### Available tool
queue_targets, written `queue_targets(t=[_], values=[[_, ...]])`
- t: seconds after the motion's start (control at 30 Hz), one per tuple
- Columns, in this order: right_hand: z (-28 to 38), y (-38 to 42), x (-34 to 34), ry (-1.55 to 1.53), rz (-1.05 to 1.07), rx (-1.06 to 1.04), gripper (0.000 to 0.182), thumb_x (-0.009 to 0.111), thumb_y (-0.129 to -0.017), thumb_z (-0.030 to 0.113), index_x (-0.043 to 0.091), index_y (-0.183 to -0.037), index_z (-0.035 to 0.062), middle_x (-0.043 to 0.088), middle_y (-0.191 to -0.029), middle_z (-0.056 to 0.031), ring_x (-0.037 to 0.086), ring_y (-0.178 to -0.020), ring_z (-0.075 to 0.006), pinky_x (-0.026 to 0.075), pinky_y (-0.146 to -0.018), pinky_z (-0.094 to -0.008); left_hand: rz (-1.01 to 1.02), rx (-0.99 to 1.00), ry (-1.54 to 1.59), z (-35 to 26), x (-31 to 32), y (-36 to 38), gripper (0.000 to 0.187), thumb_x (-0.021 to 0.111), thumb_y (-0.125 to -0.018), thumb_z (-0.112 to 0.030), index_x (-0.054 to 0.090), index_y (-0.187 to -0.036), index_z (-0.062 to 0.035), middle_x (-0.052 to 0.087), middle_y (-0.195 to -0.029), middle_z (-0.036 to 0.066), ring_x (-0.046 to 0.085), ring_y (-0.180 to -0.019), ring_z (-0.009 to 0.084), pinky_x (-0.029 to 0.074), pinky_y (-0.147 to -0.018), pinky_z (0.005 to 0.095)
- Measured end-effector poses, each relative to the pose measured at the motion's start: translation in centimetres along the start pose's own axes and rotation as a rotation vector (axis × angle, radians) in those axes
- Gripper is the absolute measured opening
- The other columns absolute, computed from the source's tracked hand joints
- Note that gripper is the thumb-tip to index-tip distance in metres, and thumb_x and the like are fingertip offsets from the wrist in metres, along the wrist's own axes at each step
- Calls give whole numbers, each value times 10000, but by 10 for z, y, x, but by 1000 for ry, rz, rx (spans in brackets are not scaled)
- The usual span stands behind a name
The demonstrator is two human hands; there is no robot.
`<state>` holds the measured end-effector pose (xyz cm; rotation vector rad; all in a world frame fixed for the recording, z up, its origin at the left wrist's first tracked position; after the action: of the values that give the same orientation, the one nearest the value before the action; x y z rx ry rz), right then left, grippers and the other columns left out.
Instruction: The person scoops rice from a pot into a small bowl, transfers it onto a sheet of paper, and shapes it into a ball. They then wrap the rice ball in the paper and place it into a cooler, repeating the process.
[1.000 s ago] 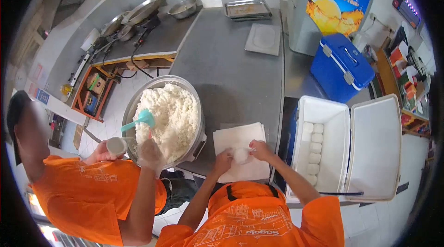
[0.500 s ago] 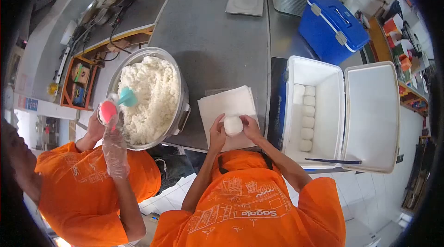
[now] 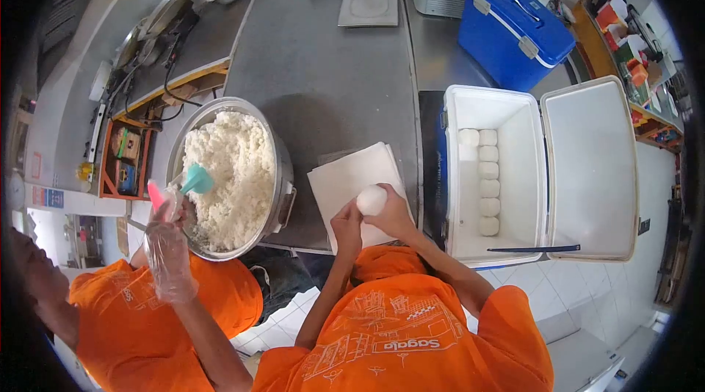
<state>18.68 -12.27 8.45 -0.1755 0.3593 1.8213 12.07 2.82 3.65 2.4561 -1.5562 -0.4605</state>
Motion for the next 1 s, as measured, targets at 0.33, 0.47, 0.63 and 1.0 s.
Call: queue_targets(t=[0.33, 0.47, 0.63, 1.0], values=[[18, 17, -47, 68, 48, -161, 691, 815, -689, 109, 512, -1304, 17, 584, -1184, -210, 568, -1120, -382, 458, -995, -443, 364, -53, 474, -21, 57, 30, 439, 494, -1055, -186, 463, -1408, 73, 539, -1383, 132, 547, -1244, 228, 460, -1039, 365], [-53, 17, -132, -319, -288, 265, 664, 898, -648, 145, 578, -1216, 21, 669, -1099, -96, 655, -992, -207, 538, -884, -347, 216, 146, -148, -20, 31, 31, 443, 696, -916, -141, 562, -1323, -27, 569, -1342, 128, 519, -1290, 308, 465, -1041, 434], [-214, 4, -220, -526, -729, 473, 363, 752, -778, 29, 669, -1130, 56, 670, -1063, -34, 626, -919, -124, 511, -760, -299, 366, 506, -897, 13, 21, 40, 522, 810, -759, -158, 602, -1224, -48, 556, -1321, 185, 482, -1304, 414, 439, -1039, 515], [-414, -100, -191, -1024, -1259, 894, 559, 801, -809, 224, 573, -1269, 0, 632, -1145, -85, 632, -961, -206, 525, -730, -316, 559, 471, -990, 16, 24, 28, 537, 776, -742, -22, 588, -1239, -97, 457, -1448, 191, 413, -1375, 445, 436, -1060, 531]])
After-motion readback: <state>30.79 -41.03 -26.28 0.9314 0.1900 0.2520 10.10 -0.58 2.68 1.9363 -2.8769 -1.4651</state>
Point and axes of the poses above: each hand's wrist, its own y-axis away from the middle knuckle, its own x-axis out of the palm, z = x × y, the point moved 10 cm from there along -y, towards the middle knuckle
